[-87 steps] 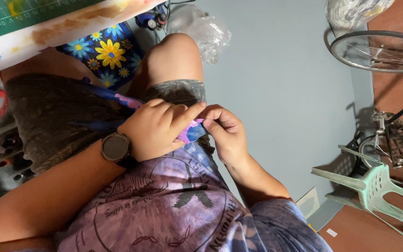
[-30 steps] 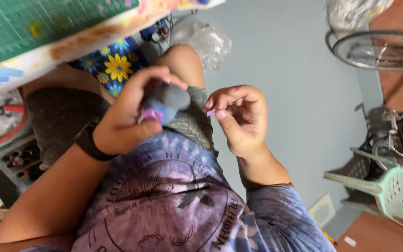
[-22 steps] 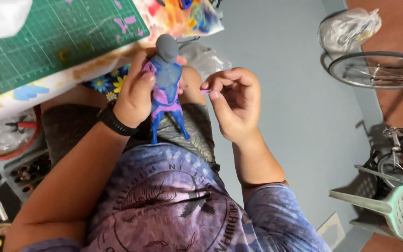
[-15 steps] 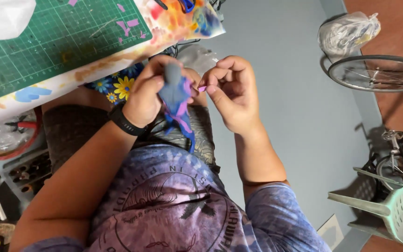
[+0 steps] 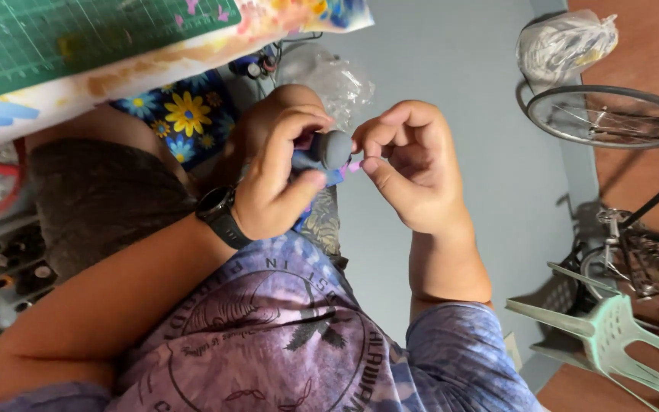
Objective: Applying and trimming masking tape on a figurine to prepare it for painting.
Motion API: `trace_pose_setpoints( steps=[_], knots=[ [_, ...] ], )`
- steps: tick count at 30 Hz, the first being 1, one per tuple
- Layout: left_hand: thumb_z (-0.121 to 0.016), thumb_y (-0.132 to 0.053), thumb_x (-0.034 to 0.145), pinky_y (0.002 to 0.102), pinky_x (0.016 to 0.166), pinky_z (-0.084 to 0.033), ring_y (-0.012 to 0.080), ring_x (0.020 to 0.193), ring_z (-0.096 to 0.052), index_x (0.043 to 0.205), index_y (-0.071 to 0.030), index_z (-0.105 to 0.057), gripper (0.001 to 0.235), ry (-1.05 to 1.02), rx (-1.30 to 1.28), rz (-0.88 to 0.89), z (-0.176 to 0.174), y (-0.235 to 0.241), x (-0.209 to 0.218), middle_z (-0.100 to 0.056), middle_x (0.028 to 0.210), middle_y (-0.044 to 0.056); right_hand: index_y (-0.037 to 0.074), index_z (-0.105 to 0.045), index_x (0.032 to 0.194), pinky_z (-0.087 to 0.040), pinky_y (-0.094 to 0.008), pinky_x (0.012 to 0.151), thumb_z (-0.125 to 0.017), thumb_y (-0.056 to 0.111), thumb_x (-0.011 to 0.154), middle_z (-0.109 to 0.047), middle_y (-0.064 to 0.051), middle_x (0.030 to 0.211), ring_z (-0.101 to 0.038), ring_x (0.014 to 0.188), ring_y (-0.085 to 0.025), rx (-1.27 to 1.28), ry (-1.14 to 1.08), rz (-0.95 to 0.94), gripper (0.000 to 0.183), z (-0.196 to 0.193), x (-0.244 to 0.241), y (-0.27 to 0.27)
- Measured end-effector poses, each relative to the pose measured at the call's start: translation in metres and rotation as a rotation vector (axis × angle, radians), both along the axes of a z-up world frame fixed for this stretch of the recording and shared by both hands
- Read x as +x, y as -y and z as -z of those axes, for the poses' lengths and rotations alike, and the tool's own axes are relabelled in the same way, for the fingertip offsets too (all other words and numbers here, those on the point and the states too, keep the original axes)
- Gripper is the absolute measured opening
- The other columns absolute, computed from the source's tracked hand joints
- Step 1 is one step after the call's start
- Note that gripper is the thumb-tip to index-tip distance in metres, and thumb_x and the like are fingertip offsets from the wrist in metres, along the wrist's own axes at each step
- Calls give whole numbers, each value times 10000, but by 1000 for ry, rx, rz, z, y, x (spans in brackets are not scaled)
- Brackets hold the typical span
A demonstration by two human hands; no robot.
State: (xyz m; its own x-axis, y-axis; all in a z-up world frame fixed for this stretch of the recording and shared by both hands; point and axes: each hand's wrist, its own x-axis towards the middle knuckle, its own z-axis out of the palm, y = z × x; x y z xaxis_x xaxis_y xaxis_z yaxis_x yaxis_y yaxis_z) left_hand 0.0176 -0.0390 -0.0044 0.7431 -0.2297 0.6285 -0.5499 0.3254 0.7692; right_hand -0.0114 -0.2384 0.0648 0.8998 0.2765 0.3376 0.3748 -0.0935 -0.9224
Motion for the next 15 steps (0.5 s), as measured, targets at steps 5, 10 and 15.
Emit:
trace_pose_setpoints(
  steps=[5, 10, 15],
  knots=[
    [-546, -79, 1015, 444, 1029, -461, 383, 1202, -534, 1341, 79, -487, 367, 57, 50, -29, -13, 1, -6, -504, 1316, 219, -27, -399, 1304, -585, -446, 896, -607, -192, 916, -564, -143, 885, -660, 1000, -373, -70, 46, -17, 470, -3, -5, 7],
    [-659, -51, 939, 445, 1020, -474, 382, 1166, -555, 1326, 51, -483, 437, 66, 82, -44, -27, 0, -12, -503, 1284, 201, -34, -395, 1308, -565, -484, 925, -597, -207, 916, -570, -141, 889, -616, 947, -334, -169, 118, -48, 473, -19, -10, 3],
    [-651, -109, 902, 436, 1048, -469, 338, 1177, -557, 1258, 1, -490, 406, -51, 195, -80, -31, 6, -17, -506, 1214, 182, 81, -353, 1248, -554, -365, 875, -568, -129, 997, -547, -106, 986, -591, 993, -267, -374, 5, 2, 391, -39, -17, -4]
  ],
)
